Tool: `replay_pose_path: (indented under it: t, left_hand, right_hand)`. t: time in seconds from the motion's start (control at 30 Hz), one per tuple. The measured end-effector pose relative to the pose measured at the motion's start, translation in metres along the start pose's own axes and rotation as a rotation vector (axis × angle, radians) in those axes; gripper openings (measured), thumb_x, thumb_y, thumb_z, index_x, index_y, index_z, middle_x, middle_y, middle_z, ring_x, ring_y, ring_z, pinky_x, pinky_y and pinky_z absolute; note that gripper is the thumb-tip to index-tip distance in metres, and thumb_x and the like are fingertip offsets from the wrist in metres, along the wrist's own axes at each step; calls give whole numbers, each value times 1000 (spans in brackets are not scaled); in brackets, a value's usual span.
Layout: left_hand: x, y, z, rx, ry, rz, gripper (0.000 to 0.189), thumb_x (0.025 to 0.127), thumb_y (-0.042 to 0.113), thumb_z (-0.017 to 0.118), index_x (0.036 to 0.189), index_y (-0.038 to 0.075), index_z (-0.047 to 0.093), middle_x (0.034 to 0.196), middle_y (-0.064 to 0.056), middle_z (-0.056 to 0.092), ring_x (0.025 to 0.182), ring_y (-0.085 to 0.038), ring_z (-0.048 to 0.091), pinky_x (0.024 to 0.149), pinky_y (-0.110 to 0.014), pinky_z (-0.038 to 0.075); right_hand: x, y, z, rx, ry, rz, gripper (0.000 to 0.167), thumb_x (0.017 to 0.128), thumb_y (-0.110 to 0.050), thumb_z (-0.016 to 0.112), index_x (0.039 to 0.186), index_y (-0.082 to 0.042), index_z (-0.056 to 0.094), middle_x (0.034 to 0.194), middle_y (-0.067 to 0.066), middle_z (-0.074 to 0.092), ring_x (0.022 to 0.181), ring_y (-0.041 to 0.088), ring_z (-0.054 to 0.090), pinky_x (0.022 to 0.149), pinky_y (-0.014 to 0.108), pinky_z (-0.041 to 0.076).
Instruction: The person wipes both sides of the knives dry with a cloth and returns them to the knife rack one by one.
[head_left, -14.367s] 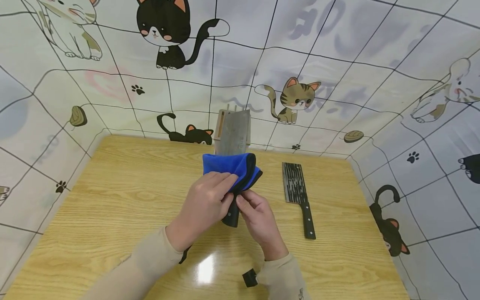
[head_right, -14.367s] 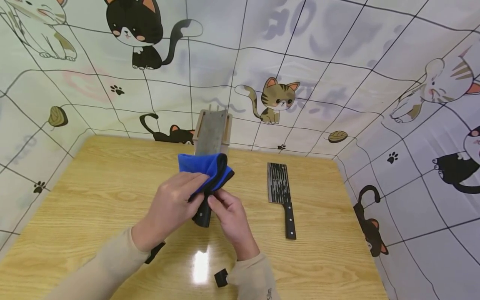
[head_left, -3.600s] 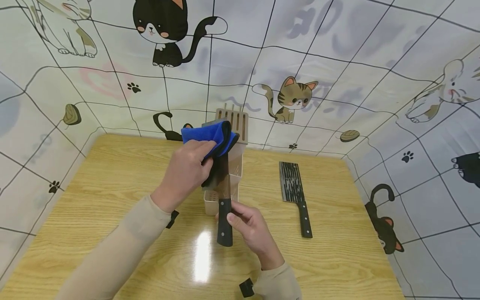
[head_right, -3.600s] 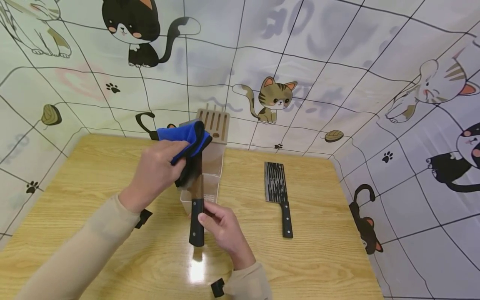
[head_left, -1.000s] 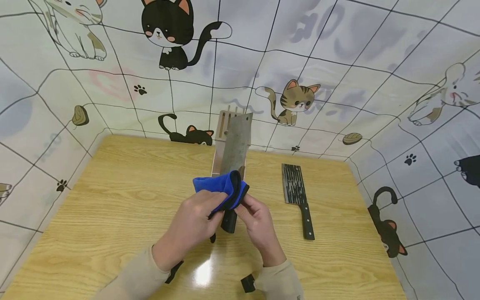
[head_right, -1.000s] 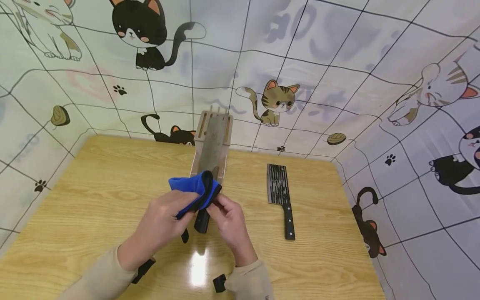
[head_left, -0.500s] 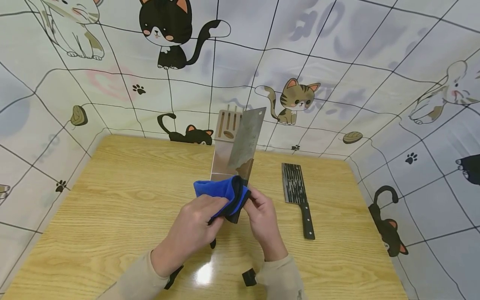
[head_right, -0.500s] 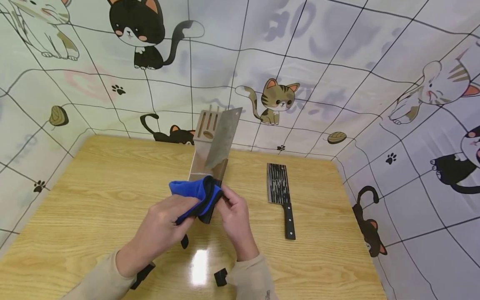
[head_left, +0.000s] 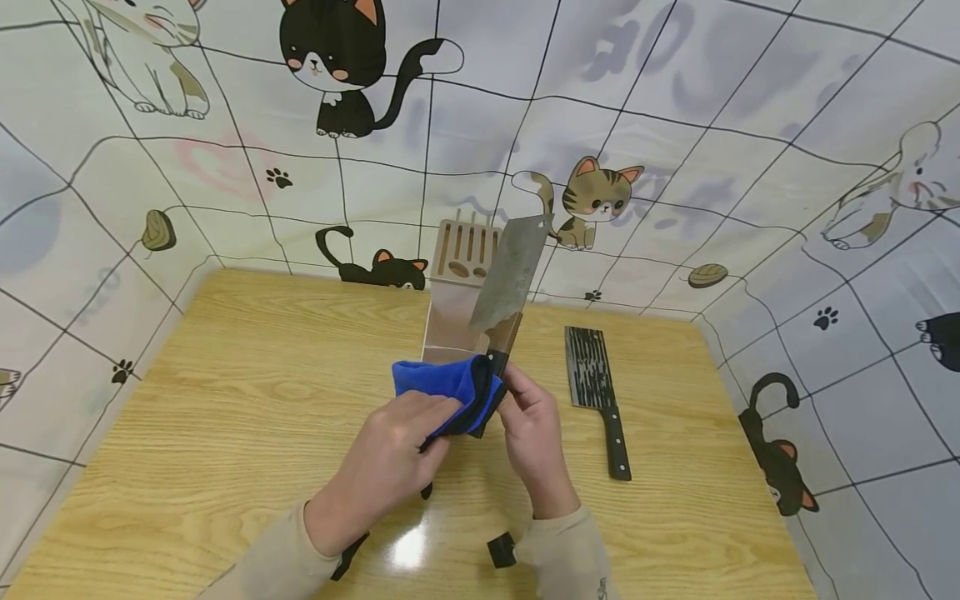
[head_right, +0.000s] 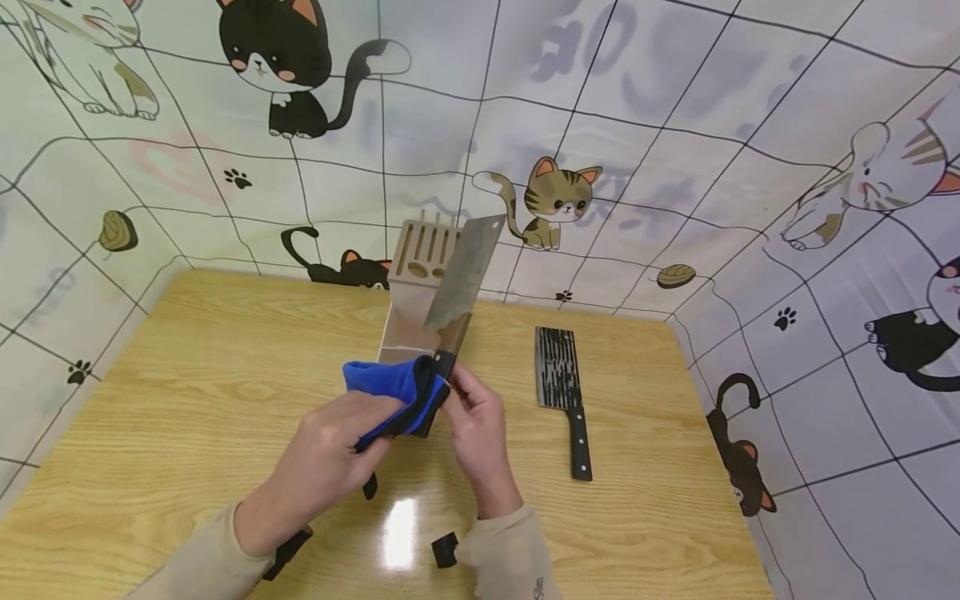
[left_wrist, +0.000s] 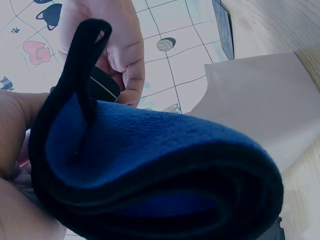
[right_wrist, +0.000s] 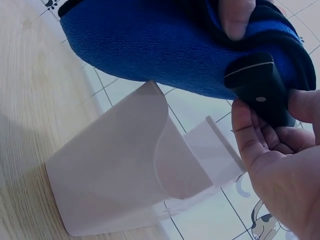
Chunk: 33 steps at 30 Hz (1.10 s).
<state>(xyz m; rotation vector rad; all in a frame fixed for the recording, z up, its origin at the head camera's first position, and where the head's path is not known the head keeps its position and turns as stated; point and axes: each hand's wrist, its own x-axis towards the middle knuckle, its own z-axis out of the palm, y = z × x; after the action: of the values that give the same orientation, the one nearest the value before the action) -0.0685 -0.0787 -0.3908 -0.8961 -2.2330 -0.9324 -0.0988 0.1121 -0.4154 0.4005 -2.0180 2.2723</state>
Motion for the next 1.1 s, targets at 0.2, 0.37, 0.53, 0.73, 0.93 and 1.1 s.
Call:
replay_pose_path:
  t: [0.2, 0.37, 0.53, 0.73, 0.93, 1.1]
  left_hand:
    - [3, -1, -1, -13, 17, -3, 32, 74, -10, 74, 105, -1, 76, 99, -8, 78, 90, -20, 72, 79, -34, 62]
    - [5, -3, -1, -13, 43, -3, 31, 75, -11, 75, 104, -1, 75, 97, -8, 78, 89, -21, 73, 78, -34, 63]
    - [6, -4, -2, -19, 71, -26, 30, 75, -10, 77, 104, -1, 76, 99, -9, 78, 90, -22, 73, 78, -35, 63]
    - [5, -6, -2, -27, 110, -34, 33, 72, -12, 76, 102, 3, 76, 99, -7, 78, 90, -20, 73, 75, -35, 63]
    - [4, -9, -5, -18, 132, -52, 28, 77, -11, 70, 100, 4, 75, 97, -6, 77, 88, -20, 72, 73, -34, 62]
    - [6, -12, -9, -22, 155, -86, 22, 82, -8, 69, 99, 6, 74, 92, -5, 74, 86, -18, 70, 70, -35, 60]
  right_hand:
    - [-5, -1, 4, -32, -15, 6, 39, 104, -2, 56, 139, 13, 56, 133, 10, 68, 122, 13, 65, 101, 29, 55]
    - [-9, -2, 6, -57, -50, 16, 36, 104, -5, 58, 136, 9, 61, 133, 15, 68, 123, 15, 65, 104, 30, 54]
    - [-12, -1, 6, -66, -132, -16, 39, 103, -1, 57, 140, 9, 58, 138, 25, 63, 127, 18, 63, 105, 33, 53]
    - [-17, 0, 6, -78, -178, -65, 37, 101, 4, 57, 138, 11, 58, 123, 27, 66, 109, 18, 71, 94, 34, 60]
    - [-17, 0, 3, 3, -239, -81, 43, 102, 6, 55, 145, 10, 51, 117, 13, 66, 92, 19, 73, 80, 45, 64]
    - [-16, 1, -3, 4, -269, -108, 50, 100, 9, 57, 149, 11, 45, 126, 12, 59, 89, 18, 67, 74, 33, 63]
